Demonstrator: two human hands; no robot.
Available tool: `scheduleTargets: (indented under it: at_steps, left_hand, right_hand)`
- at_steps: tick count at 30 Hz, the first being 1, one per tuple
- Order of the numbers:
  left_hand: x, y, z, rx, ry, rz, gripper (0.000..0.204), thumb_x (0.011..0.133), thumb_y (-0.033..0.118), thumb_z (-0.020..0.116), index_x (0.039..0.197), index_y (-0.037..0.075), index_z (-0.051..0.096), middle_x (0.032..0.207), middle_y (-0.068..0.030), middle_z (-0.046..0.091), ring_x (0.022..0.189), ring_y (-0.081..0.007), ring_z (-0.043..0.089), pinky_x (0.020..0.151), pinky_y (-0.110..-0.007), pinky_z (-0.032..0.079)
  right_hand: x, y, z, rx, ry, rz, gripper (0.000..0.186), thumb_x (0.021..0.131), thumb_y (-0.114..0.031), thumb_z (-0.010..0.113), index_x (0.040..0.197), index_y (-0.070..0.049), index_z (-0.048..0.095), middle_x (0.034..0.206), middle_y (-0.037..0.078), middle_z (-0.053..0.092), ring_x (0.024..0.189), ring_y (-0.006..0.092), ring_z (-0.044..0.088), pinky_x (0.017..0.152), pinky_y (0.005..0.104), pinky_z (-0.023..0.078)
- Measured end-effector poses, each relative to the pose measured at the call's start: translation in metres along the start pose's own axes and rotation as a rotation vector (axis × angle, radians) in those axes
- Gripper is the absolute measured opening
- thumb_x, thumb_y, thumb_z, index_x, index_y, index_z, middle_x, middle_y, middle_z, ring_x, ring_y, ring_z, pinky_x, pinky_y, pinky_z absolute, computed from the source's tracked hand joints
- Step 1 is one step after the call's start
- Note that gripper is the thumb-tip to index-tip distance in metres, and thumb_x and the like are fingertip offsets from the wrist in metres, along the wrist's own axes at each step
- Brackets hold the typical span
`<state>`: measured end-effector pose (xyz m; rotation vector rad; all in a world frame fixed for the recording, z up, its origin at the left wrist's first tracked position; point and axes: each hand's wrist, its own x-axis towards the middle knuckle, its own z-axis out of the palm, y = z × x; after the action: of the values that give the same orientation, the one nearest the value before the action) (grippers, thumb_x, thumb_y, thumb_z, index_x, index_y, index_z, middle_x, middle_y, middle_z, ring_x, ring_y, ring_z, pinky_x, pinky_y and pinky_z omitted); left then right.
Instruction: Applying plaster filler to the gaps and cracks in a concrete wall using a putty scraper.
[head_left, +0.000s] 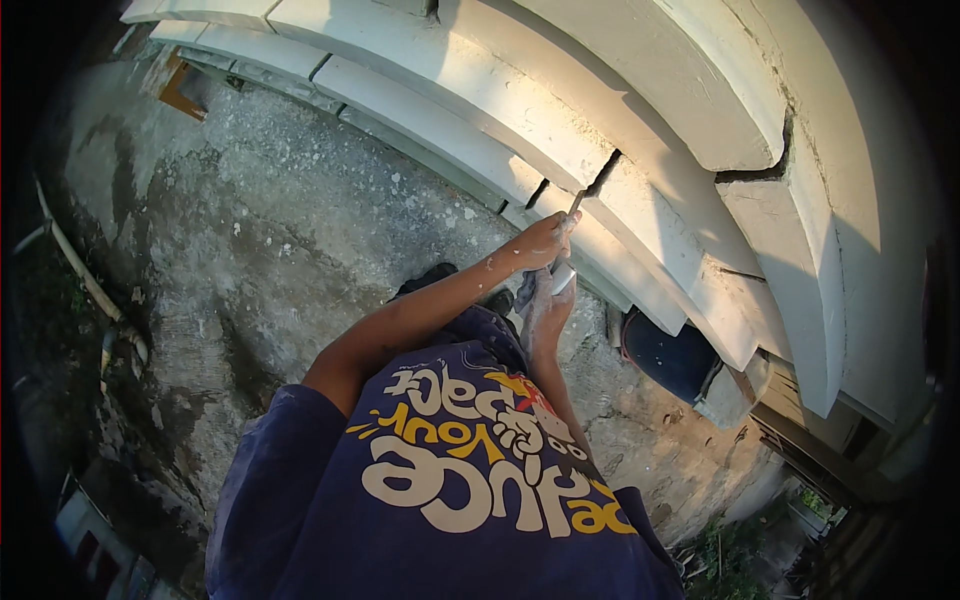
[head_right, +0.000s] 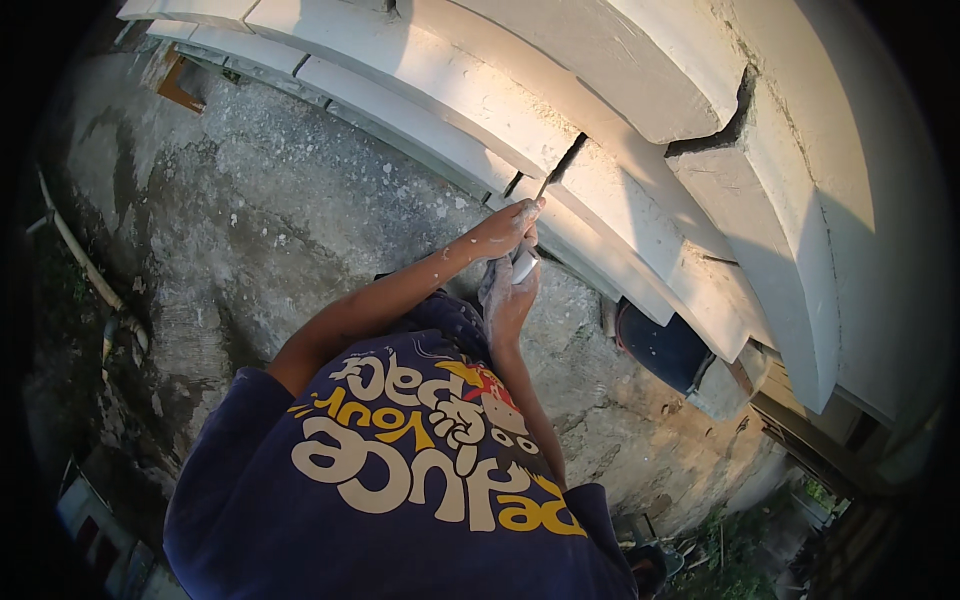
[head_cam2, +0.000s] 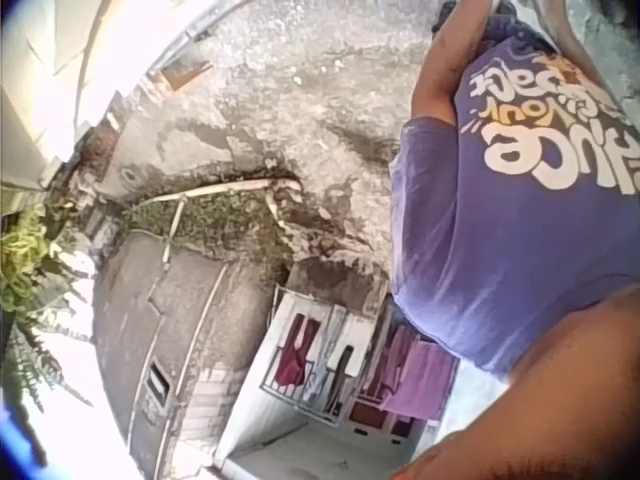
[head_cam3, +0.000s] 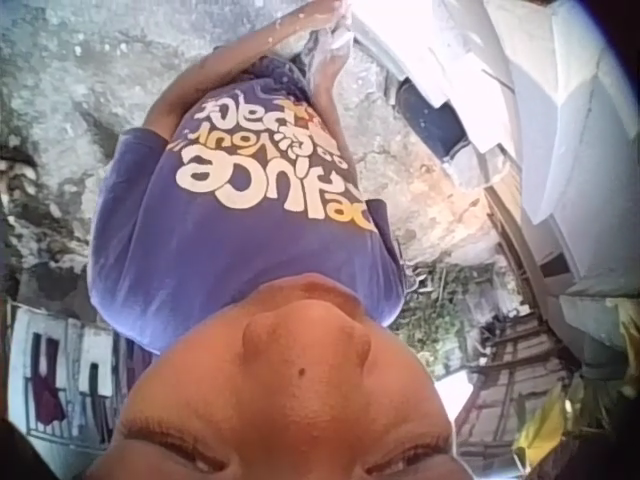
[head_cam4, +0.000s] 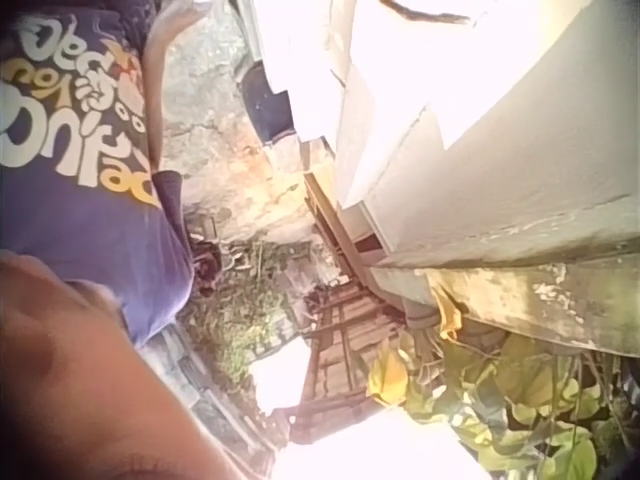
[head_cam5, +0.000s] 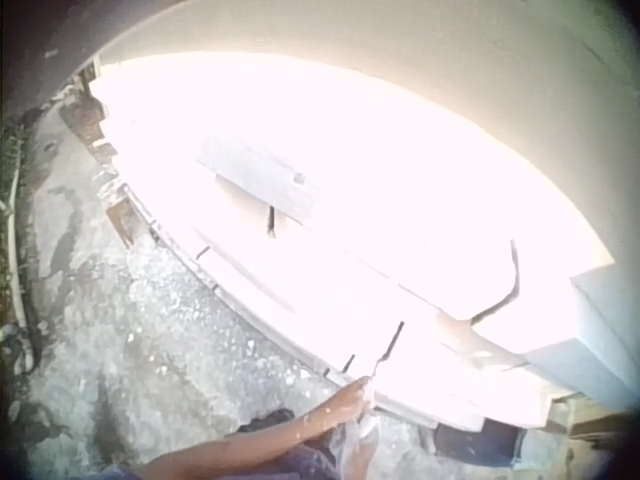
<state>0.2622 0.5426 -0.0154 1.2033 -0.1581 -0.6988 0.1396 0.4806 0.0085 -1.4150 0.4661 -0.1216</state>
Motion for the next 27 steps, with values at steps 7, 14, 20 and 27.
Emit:
scheduleTargets:
  at_steps: [7, 14, 20, 27]
  left_hand:
    - [-0.004, 0.01, -0.004, 0.084, -0.034, 0.035, 0.059, 0.105, 0.061, 0.036, 0.089, 0.006, 0.05, 0.069, -0.0047, 0.051, 0.066, -0.0149, 0.052, 0.067, -0.033, 0.046]
    - [-0.003, 0.015, -0.002, 0.088, -0.081, 0.036, 0.062, 0.106, 0.061, 0.035, 0.089, 0.004, 0.053, 0.073, -0.0029, 0.053, 0.071, -0.0128, 0.051, 0.072, -0.031, 0.044]
    - [-0.001, 0.02, -0.001, 0.049, -0.134, 0.051, 0.062, 0.104, 0.063, 0.038, 0.085, 0.006, 0.051, 0.07, -0.0048, 0.055, 0.069, -0.0148, 0.057, 0.07, -0.031, 0.047]
    - [0.018, -0.014, -0.009, -0.113, -0.158, 0.07, 0.062, 0.105, 0.06, 0.038, 0.09, 0.003, 0.055, 0.071, -0.0055, 0.057, 0.069, -0.0144, 0.056, 0.07, -0.031, 0.047]
  right_hand:
    - [-0.008, -0.002, 0.01, -0.082, 0.058, -0.069, 0.035, 0.1, -0.017, 0.063, 0.128, 0.003, 0.055, 0.102, 0.005, 0.061, 0.086, 0.0107, 0.056, 0.075, 0.0271, 0.048]
    - [-0.001, 0.016, 0.006, -0.363, 0.144, -0.284, 0.03, 0.102, -0.018, 0.06, 0.125, -0.001, 0.053, 0.081, -0.002, 0.056, 0.06, 0.0041, 0.048, 0.05, 0.0212, 0.036]
    - [-0.005, -0.002, 0.018, -0.131, 0.167, -0.201, 0.023, 0.103, -0.015, 0.059, 0.12, -0.002, 0.053, 0.08, -0.002, 0.056, 0.059, 0.0043, 0.048, 0.047, 0.021, 0.036]
    - [-0.005, -0.009, 0.026, -0.179, 0.162, -0.134, 0.033, 0.102, -0.015, 0.061, 0.129, 0.002, 0.053, 0.091, 0.002, 0.059, 0.072, 0.0067, 0.052, 0.059, 0.024, 0.043]
